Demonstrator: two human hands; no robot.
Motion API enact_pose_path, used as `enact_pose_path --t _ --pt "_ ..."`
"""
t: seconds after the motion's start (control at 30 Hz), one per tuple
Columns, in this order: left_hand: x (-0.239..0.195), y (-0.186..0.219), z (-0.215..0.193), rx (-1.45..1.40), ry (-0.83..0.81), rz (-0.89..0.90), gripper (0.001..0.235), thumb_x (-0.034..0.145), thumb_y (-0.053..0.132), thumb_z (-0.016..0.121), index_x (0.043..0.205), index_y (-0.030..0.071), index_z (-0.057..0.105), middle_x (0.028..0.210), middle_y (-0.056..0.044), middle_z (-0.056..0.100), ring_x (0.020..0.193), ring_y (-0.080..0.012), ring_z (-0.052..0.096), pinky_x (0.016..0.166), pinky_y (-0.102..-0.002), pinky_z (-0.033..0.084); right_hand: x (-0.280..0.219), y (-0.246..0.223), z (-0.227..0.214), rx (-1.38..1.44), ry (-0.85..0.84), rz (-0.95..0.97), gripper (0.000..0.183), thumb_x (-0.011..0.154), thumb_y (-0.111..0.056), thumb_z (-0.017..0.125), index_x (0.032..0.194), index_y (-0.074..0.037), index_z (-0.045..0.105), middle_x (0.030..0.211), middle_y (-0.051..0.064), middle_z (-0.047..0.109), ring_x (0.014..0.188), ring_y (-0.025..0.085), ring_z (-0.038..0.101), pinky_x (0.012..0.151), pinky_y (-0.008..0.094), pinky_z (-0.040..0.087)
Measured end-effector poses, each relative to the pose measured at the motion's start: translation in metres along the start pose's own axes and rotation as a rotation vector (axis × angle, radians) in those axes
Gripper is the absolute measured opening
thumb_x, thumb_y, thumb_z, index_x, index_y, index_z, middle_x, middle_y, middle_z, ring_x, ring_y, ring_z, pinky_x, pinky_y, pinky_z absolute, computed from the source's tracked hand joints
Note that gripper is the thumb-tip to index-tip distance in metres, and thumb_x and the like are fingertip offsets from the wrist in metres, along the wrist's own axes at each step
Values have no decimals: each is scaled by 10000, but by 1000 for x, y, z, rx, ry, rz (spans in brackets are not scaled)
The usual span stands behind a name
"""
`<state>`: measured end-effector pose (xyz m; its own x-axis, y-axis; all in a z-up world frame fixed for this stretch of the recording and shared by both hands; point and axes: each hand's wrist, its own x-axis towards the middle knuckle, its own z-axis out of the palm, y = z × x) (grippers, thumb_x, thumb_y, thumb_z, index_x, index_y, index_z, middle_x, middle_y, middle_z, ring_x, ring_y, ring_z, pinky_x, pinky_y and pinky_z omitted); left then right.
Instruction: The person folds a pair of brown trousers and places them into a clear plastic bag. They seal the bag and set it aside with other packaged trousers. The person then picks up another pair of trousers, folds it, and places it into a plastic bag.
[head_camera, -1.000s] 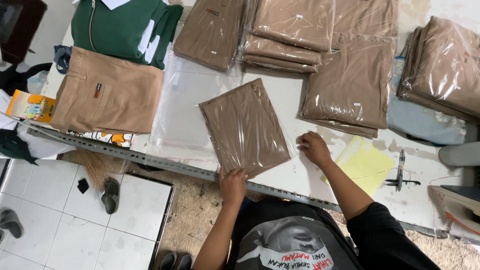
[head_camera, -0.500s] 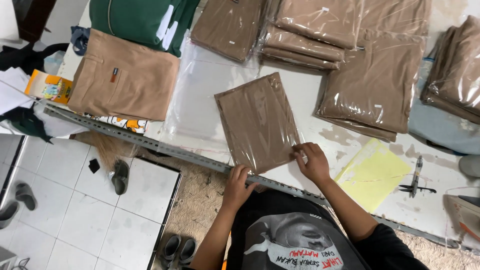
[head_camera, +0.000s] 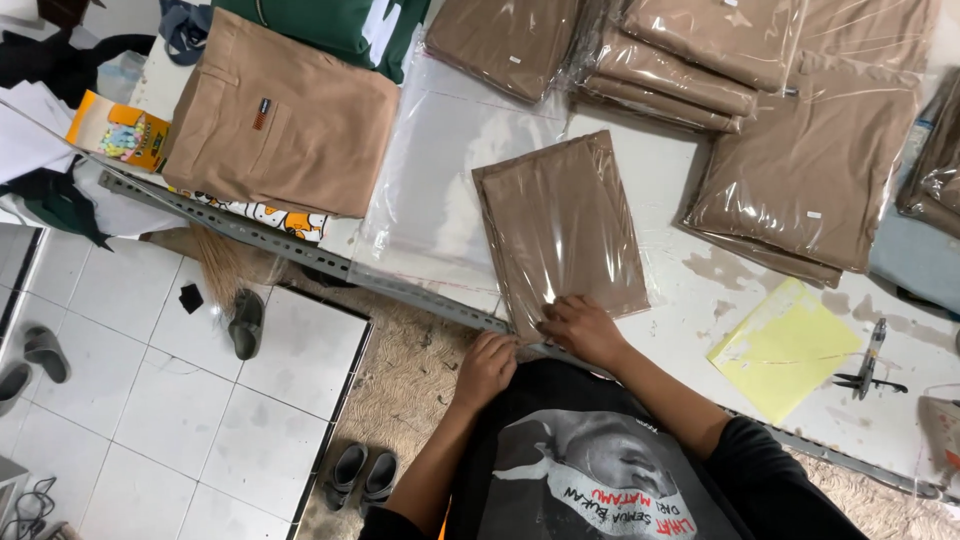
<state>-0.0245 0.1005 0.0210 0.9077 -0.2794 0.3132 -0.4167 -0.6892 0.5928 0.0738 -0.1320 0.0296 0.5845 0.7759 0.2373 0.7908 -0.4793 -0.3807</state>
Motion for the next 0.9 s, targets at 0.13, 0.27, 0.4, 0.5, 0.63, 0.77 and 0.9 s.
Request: enact_pose_path --t 0.13,0.27,0.4,0.5,0.63,0.77,0.9 --pt "-22 -22 19 -282 45 -287 102 914 53 682 986 30 749 989 -110 749 995 -298 721 951 -430 545 2 -1 6 -9 -25 56 103 891 -344 727 919 -245 741 944 -5 635 942 249 626 811 402 461" --pt "-36 -39 44 -636 23 -732 127 920 129 701 1020 62 740 999 -124 756 1011 -292 716 897 -432 554 3 -2 22 -65 -35 126 128 920 -364 685 908 -237 696 935 -2 617 948 250 611 805 408 438" --pt "-29 -32 42 -889 -41 -996 820 768 361 932 1374 42 481 1148 -197 701 1049 -287 686 919 -422 545 -6 3 50 -202 -49 134 203 925 -429 625 927 -226 626 928 15 577 931 271 579 794 437 423" --pt "-18 -31 54 -868 -123 -1024 673 815 290 920 1286 -32 564 1126 -235 705 1118 -351 687 985 -493 550 -17 0 61 -380 58 131 445 944 -433 621 1302 -169 608 1036 75 614 974 291 616 815 418 446" --pt "-25 -40 74 -1219 45 -1290 608 870 101 857 1332 -109 521 1148 -260 645 944 -363 745 875 -485 619 -30 10 53 -467 161 318 939 811 -675 654 1578 -178 439 1123 164 620 994 352 634 906 468 481" --pt "-25 -41 73 -1396 -22 -1363 629 939 172 792 1399 -95 456 1125 -227 654 1011 -329 746 961 -529 594 -47 29 18 -315 72 436 777 998 -600 422 1624 -153 314 1644 189 313 1550 369 225 1254 512 120" --pt "-27 -45 76 -1508 -6 -1376 429 951 174 767 1254 -83 605 1077 -214 676 1135 -371 695 1048 -506 530 -60 51 7 -173 -26 464 719 1044 -543 283 1641 -144 241 1715 153 189 1589 343 114 1287 494 38"
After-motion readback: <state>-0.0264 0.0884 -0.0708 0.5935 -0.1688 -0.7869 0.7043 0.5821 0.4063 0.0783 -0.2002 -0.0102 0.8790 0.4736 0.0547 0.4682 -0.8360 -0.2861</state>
